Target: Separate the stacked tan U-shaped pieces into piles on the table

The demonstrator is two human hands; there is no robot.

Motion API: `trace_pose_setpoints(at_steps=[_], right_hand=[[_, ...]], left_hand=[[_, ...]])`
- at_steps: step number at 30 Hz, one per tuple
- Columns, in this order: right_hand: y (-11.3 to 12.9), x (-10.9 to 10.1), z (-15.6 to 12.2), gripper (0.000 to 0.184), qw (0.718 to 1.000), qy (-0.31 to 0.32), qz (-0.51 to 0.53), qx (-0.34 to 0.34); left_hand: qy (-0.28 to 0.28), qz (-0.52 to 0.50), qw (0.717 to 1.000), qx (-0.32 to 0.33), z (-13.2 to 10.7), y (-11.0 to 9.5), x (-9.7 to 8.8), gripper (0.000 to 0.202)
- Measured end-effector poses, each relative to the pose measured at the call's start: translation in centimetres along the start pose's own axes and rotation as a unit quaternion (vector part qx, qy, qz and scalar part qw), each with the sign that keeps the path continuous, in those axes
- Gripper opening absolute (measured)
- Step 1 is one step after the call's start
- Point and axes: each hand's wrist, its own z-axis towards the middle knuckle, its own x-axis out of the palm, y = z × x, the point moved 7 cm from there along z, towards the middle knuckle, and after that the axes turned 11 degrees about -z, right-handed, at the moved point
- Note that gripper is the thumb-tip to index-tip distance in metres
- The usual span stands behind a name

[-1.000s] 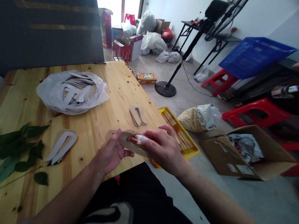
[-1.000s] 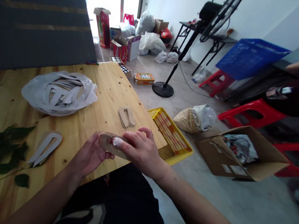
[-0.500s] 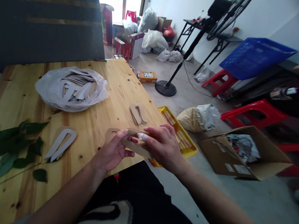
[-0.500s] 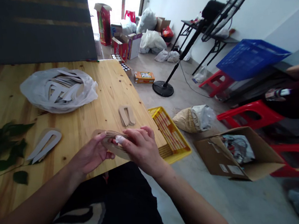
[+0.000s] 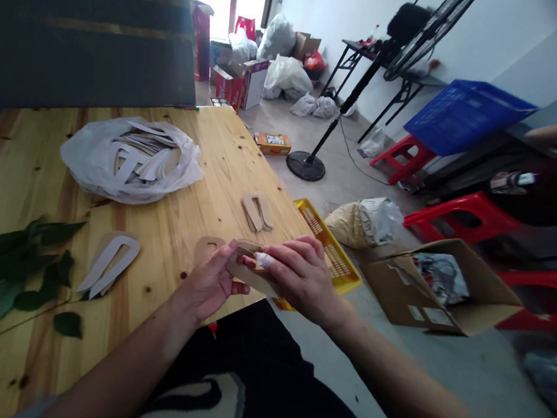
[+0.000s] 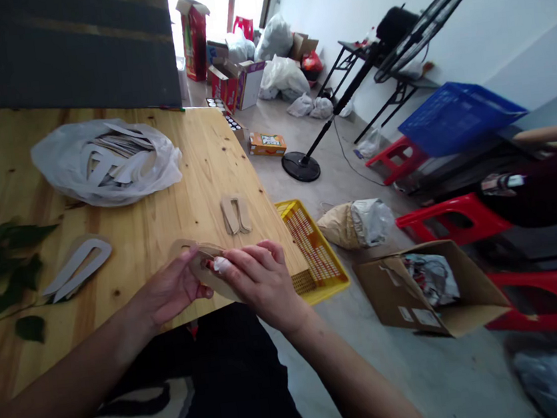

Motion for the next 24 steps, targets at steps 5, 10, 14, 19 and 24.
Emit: trace_pose_setpoints(at_steps=[5,10,14,19,24], right_hand=[[0.2,0.3,0.1,0.029,1.0,0.01,0.004,-0.011],[0.4,0.6,0.2,0.028,0.999,0.021,0.013,0.031],[0.0,1.0,-0.1,0.025,0.993,0.047,0.003,0.111],[-0.6,1.9,-0.6,0.024,0.977,0.1,0.068,0.176],[-1.1,2.2,-0.6,0.024,0.963,0.104,0.134,0.209]], left_hand=[[-0.027,-0.009,0.999,-0.014,-0.2,0.0,-0.3,0.046],[-0.038,-0.017,0.999,-0.017,-0.4,-0.1,-0.3,0.038],[-0.042,-0.012,0.999,0.011,-0.5,-0.4,-0.5,0.029],[-0.028,0.019,0.999,0.041,-0.6,-0.7,-0.4,0.027],[0.01,0.017,0.997,0.071,-0.6,-0.8,0.1,0.022]])
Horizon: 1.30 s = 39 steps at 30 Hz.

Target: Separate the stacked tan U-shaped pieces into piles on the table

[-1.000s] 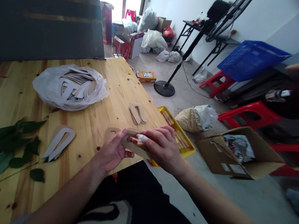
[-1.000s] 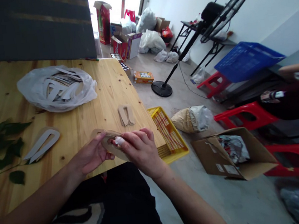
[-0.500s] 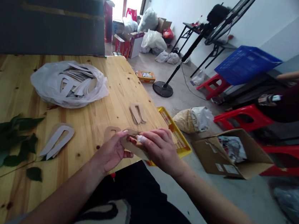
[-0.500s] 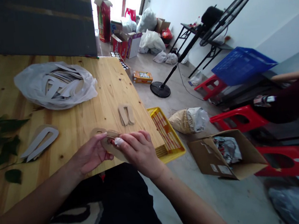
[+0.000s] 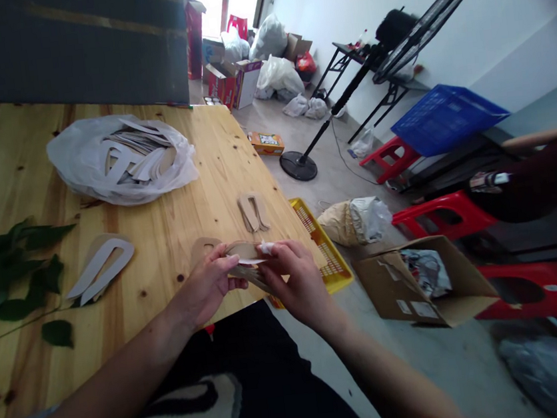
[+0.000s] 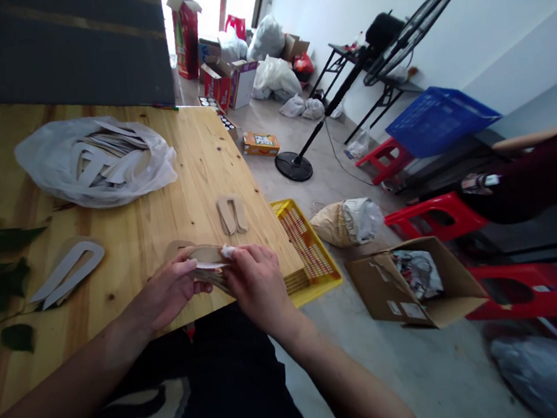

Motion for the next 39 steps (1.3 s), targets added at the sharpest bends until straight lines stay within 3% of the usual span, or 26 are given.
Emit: trace_pose_setpoints(at_steps=[6,14,26,39], right_hand=[[-0.3,0.0,0.4,0.019,0.999,0.006,0.039,0.028],[0.4,-0.3,0.4,0.015,0.999,-0.032,0.014,0.004],[0.6,-0.3,0.4,0.027,1.0,-0.022,0.008,0.011],[1.8,-1.2,-0.3,0.023,0.991,-0.099,-0.087,-0.034]], left_hand=[[0.02,-0.003,1.0,0.009,-0.1,0.1,0.2,0.024],[0.016,-0.023,1.0,-0.003,-0.2,0.3,0.1,0.027],[0.032,-0.019,0.999,0.008,-0.2,0.6,0.1,0.029],[0.048,-0.029,0.998,-0.006,-0.2,0.8,0.5,0.027]])
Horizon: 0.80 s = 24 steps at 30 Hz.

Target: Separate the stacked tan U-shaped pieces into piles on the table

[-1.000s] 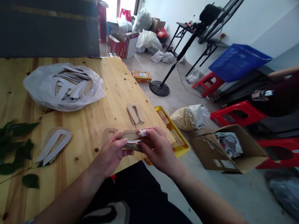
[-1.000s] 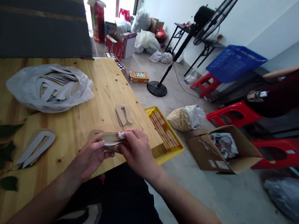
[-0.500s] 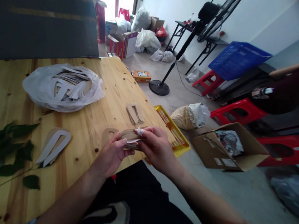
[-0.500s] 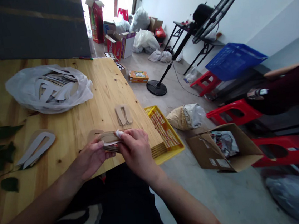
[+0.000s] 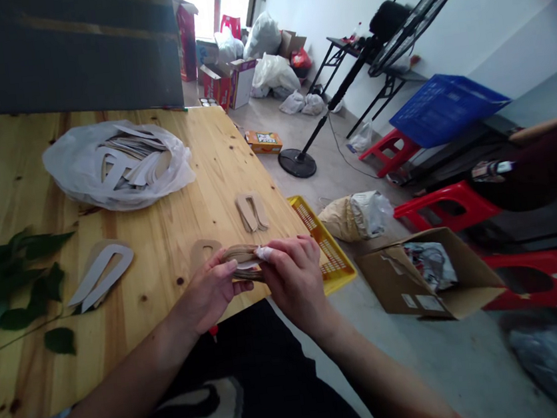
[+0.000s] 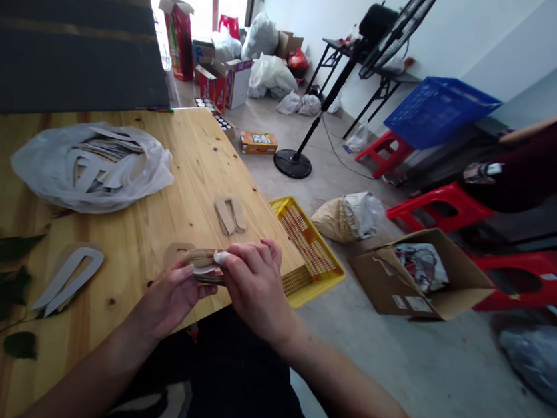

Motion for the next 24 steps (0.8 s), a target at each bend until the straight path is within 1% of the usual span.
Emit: trace_pose_setpoints(at_steps=[6,9,17,21,24], right_hand=[[-0.1,0.04,-0.02,0.022,1.0,-0.014,-0.004,-0.007],[0.0,0.15,-0.17,0.022,1.0,-0.019,-0.006,-0.017],[0.21,0.01,-0.39,0.026,0.999,-0.034,-0.006,-0.022],[0.39,-0.16,-0.43,0.023,0.998,-0.049,-0.021,-0.026],[0.5,-0.33,-0.53,0.019,0.997,-0.072,-0.029,-0.027]], left_hand=[[-0.042,-0.034,0.998,-0.023,-0.12,0.51,-0.52,0.04],[-0.055,-0.041,0.997,-0.034,-0.15,0.69,-0.56,0.041],[-0.055,-0.039,0.997,-0.037,-0.16,0.63,-0.37,0.041],[-0.063,-0.046,0.996,-0.04,-0.08,0.64,-0.36,0.041],[-0.067,-0.048,0.996,-0.045,-0.04,0.67,-0.31,0.04]])
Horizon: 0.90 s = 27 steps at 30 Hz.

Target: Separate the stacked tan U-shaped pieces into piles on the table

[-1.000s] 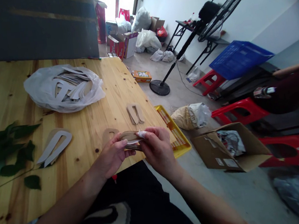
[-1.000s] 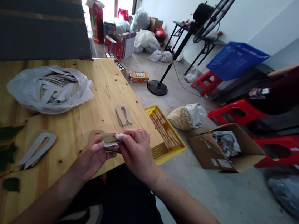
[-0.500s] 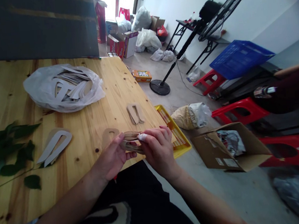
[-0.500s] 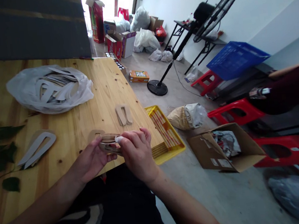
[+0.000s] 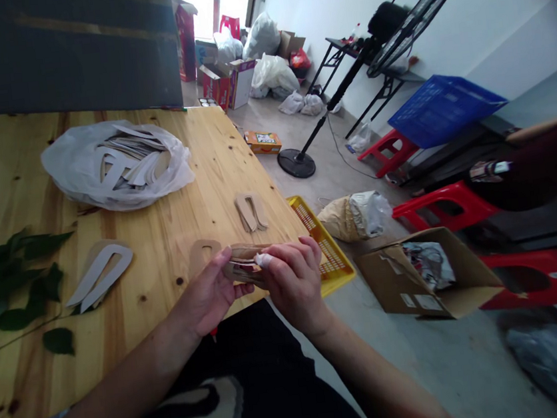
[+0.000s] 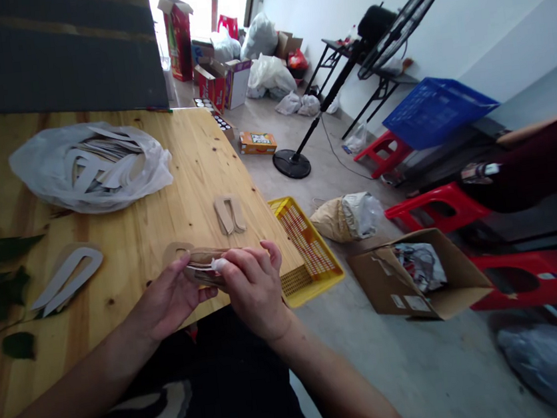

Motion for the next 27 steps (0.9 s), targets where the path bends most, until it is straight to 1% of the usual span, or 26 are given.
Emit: trace_pose_setpoints(at_steps=[3,14,19,22,27], right_hand=[[0.1,0.0,-0.1,0.015,1.0,-0.007,0.004,-0.005],[0.0,0.4,-0.3,0.013,0.999,0.03,0.016,0.009],[0.3,0.5,-0.4,0.014,1.0,0.022,0.014,-0.003],[0.4,0.6,-0.6,0.014,1.0,0.01,0.01,-0.006],[0.8,1.0,-0.8,0.016,0.999,0.005,0.026,-0.023]], left_hand=[[0.003,-0.002,1.0,0.0,0.0,0.0,0.1,0.039],[-0.008,0.022,1.0,0.011,0.2,-0.2,0.2,0.039],[-0.019,0.019,0.999,0.018,0.3,-0.5,0.4,0.036],[-0.04,0.007,0.999,0.016,0.3,-0.6,0.3,0.034],[-0.095,-0.037,0.995,0.015,0.2,-0.7,-0.1,0.031]])
